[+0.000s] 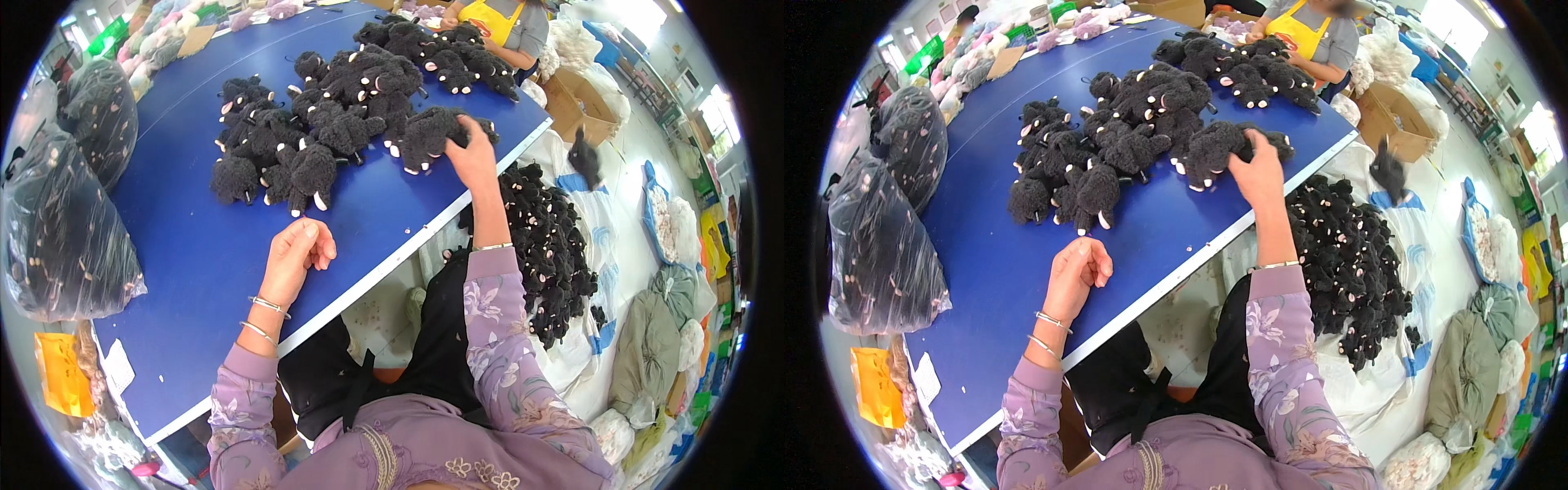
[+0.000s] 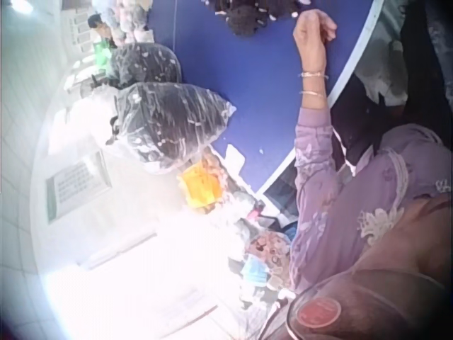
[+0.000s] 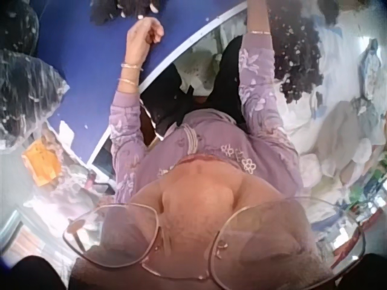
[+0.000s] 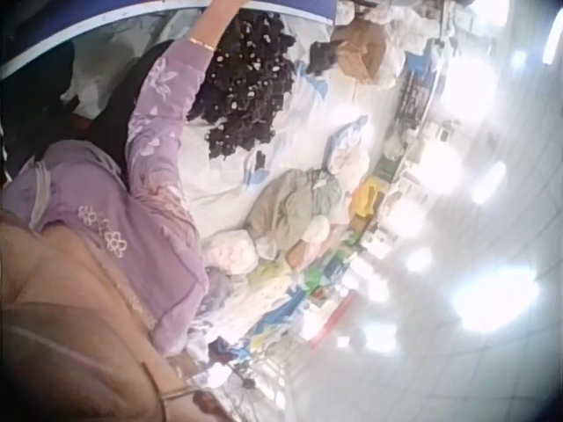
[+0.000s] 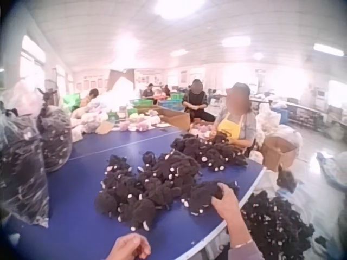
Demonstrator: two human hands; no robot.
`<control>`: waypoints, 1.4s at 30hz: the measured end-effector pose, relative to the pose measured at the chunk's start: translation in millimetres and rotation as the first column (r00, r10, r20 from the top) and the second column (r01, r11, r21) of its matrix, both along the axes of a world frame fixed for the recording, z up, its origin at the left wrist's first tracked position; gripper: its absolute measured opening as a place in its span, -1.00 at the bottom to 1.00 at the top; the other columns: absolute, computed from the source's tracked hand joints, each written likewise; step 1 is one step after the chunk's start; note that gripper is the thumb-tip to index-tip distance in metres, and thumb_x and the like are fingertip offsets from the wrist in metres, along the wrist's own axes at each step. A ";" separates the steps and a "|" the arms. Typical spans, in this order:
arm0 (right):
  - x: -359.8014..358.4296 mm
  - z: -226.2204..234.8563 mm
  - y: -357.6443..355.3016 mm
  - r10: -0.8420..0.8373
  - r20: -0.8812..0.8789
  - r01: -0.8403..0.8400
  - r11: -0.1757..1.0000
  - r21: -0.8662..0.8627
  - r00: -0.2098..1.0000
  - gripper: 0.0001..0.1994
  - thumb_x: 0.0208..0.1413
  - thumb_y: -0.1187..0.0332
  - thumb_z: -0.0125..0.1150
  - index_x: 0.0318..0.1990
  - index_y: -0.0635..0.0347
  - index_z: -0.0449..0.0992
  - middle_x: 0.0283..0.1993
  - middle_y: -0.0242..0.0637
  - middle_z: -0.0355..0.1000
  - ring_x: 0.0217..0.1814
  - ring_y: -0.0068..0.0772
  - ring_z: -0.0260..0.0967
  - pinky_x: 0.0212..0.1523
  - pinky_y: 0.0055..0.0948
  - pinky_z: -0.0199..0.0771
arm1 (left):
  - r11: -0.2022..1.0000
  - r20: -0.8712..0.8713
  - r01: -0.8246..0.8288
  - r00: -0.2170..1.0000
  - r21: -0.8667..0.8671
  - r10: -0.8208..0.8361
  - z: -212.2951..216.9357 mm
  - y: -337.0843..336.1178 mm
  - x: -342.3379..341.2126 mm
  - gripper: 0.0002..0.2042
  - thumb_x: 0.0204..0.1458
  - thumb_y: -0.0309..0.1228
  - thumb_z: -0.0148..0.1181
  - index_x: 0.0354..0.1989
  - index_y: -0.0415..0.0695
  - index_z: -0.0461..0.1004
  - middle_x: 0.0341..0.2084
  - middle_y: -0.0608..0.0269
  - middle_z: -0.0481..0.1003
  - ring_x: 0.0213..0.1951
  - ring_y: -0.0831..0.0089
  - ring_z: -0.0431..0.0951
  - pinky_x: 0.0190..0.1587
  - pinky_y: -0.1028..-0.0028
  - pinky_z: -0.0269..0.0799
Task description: The person trims the fur on small black stuffed animals using scissors. They pick up each item, snip stray fibers, and place the finished pieces on a blue table. The process is repeated for multiple items.
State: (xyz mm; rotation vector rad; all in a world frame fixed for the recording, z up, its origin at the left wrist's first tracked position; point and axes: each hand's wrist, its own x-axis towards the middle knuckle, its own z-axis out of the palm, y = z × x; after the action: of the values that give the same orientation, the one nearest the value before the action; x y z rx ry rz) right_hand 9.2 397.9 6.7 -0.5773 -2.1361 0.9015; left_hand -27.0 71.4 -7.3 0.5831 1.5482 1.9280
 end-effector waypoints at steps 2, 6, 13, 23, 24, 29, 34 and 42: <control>-6.4 -17.9 16.3 0.049 0.247 -0.063 0.997 0.049 0.968 -0.58 -0.05 0.28 0.23 -0.01 0.27 0.47 -0.08 0.08 0.47 0.04 -0.07 0.43 0.05 -0.27 0.35 | 1.000 0.000 -0.006 1.000 0.005 0.006 -0.9 5.7 0.4 -0.71 0.25 -0.21 -0.08 -0.38 -0.15 0.43 -0.54 0.33 0.48 -0.56 0.66 0.36 -0.47 0.65 0.27; -0.8 -6.8 4.5 0.200 0.169 -0.183 0.977 -0.112 0.965 -0.80 0.01 0.39 0.18 -0.22 0.30 0.46 -0.40 -0.16 0.45 -0.29 -0.40 0.42 -0.15 -0.46 0.37 | 1.000 -0.101 -0.021 0.995 -0.006 0.020 -4.3 17.4 3.5 -0.81 0.21 -0.29 -0.02 -0.29 -0.16 0.40 -0.47 0.32 0.46 -0.48 0.64 0.36 -0.44 0.65 0.28; 25.1 8.4 -35.4 0.674 0.115 -0.534 0.667 -0.520 0.729 -0.90 0.07 0.40 0.19 -0.29 0.20 0.47 -0.48 -0.54 0.32 -0.57 -0.74 0.16 -0.58 -0.65 0.18 | 0.872 -0.869 -0.466 0.483 -0.149 0.109 12.0 68.8 9.6 -0.22 -0.25 -0.43 0.39 0.22 -0.18 0.13 0.18 -0.03 0.17 0.19 0.06 0.17 0.23 0.21 0.15; 22.3 -1.8 -14.1 0.467 -0.355 -0.516 0.279 -0.810 0.810 -0.65 0.24 0.08 -0.01 -0.24 0.23 0.49 -0.32 -0.25 0.49 -0.42 -0.37 0.50 -0.50 -0.43 0.55 | 0.984 0.101 -0.119 0.989 0.133 0.106 -15.3 78.8 -45.9 -0.82 0.11 -0.49 0.03 -0.16 -0.30 0.44 -0.35 0.21 0.53 -0.43 0.53 0.51 -0.38 0.55 0.44; 20.4 -0.8 -16.8 0.401 -0.390 -0.492 0.189 -0.850 0.829 -0.64 0.25 0.07 -0.02 -0.22 0.22 0.49 -0.32 -0.24 0.49 -0.41 -0.36 0.50 -0.50 -0.42 0.56 | 0.983 0.111 -0.115 0.989 0.141 0.099 -14.8 77.4 -41.7 -0.82 0.12 -0.48 0.02 -0.14 -0.27 0.42 -0.33 0.22 0.53 -0.39 0.52 0.51 -0.36 0.53 0.45; 17.3 4.1 -25.4 0.294 -0.543 -0.525 -0.145 -0.839 0.787 -0.52 0.22 -0.05 -0.01 -0.09 0.26 0.46 -0.23 -0.21 0.50 -0.41 -0.40 0.49 -0.60 -0.50 0.46 | 0.968 0.111 -0.079 0.992 0.238 0.054 -16.9 74.6 -28.1 -0.79 0.11 -0.48 0.04 -0.11 -0.26 0.44 -0.24 0.23 0.53 -0.27 0.50 0.52 -0.23 0.50 0.46; 22.5 12.2 -53.0 0.551 -0.271 -0.488 0.296 -0.821 0.789 -0.54 0.03 0.18 0.29 0.02 0.23 0.38 -0.28 -0.36 0.41 -0.53 -0.63 0.31 -0.75 -0.65 0.10 | 0.959 0.205 -0.102 0.978 0.266 0.047 -1.7 67.9 -6.8 -0.72 0.08 -0.47 0.13 -0.03 -0.27 0.43 -0.15 0.22 0.51 -0.16 0.46 0.51 -0.07 0.45 0.44; 15.3 1.9 -51.8 0.645 -0.534 -0.652 -0.074 -0.755 0.546 -0.69 0.08 0.39 0.05 -0.04 0.35 0.43 -0.25 -0.24 0.46 -0.37 -0.46 0.44 -0.44 -0.49 0.48 | 0.944 0.251 -0.115 0.967 0.309 0.035 -8.0 46.6 -11.5 -0.68 0.05 -0.50 0.15 0.00 -0.26 0.40 -0.13 0.19 0.51 -0.11 0.40 0.51 -0.02 0.40 0.43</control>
State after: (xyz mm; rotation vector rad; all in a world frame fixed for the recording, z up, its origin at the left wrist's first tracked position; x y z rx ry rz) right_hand 24.5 346.2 8.6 0.1286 -1.5368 2.8283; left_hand -38.4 118.0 -15.3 0.4034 1.1267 2.2382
